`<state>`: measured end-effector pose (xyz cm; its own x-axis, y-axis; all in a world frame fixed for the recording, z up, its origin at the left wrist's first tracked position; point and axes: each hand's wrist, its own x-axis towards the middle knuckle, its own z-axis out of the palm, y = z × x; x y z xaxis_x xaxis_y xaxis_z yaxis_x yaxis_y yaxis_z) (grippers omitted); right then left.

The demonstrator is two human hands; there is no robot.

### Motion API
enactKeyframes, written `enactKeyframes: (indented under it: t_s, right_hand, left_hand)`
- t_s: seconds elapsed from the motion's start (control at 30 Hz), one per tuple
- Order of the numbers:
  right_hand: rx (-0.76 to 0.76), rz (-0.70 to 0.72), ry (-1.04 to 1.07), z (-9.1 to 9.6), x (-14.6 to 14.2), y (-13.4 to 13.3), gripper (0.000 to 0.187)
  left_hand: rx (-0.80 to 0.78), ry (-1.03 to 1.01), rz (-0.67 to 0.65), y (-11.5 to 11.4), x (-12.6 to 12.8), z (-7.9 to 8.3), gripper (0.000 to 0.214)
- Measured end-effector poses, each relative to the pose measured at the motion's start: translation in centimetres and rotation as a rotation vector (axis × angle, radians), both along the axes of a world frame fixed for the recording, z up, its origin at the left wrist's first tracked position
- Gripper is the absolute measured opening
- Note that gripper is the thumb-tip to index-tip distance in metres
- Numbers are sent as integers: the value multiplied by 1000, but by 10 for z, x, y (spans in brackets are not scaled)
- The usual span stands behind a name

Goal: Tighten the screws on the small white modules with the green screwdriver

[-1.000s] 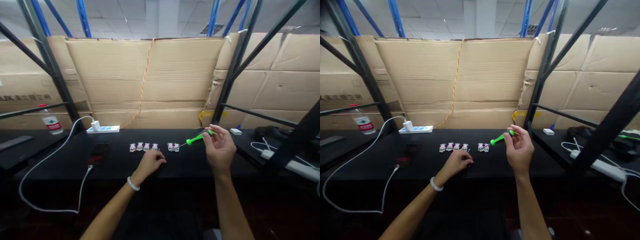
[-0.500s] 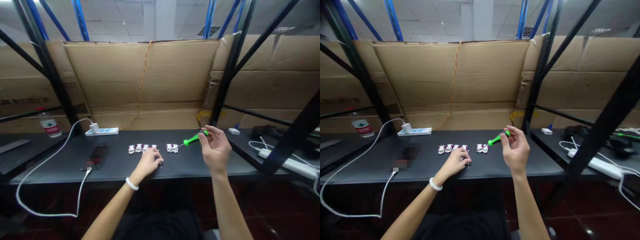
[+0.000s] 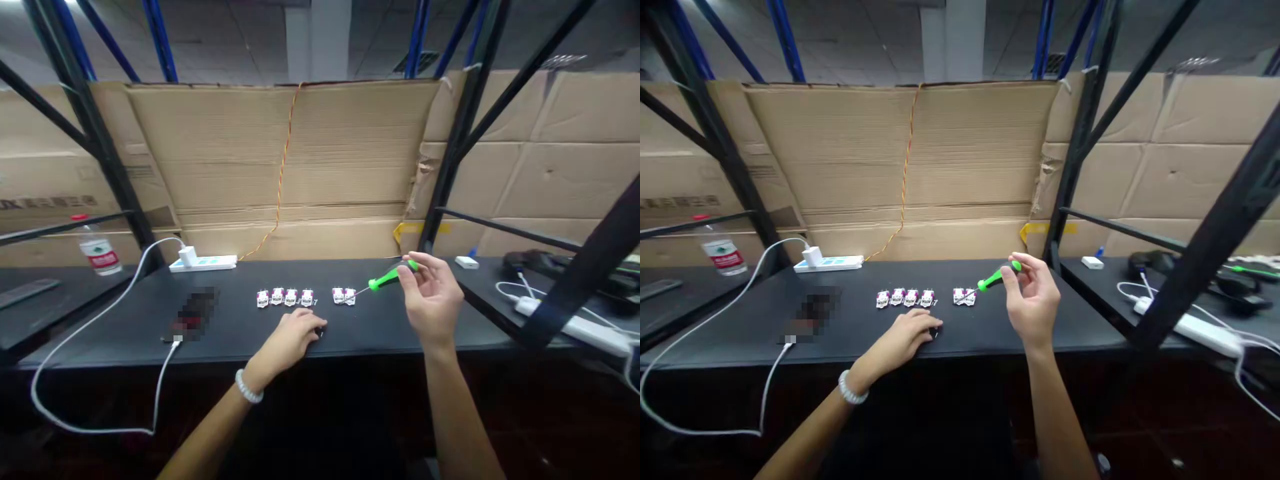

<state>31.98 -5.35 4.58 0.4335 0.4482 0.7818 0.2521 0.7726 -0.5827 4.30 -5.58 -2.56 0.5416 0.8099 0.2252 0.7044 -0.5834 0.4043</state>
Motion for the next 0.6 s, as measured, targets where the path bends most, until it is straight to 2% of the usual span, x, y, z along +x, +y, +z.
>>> enactKeyframes:
  t_s: [0.33,0.6]
  right_hand:
    - [-1,-13,-8,0,1,0,32]
    - [-6,-5,-3,0,0,0,31]
  left_hand:
    - [21,14,-103,-9,-2,5,42]
    - [112,-2,-172,-2,0,0,26]
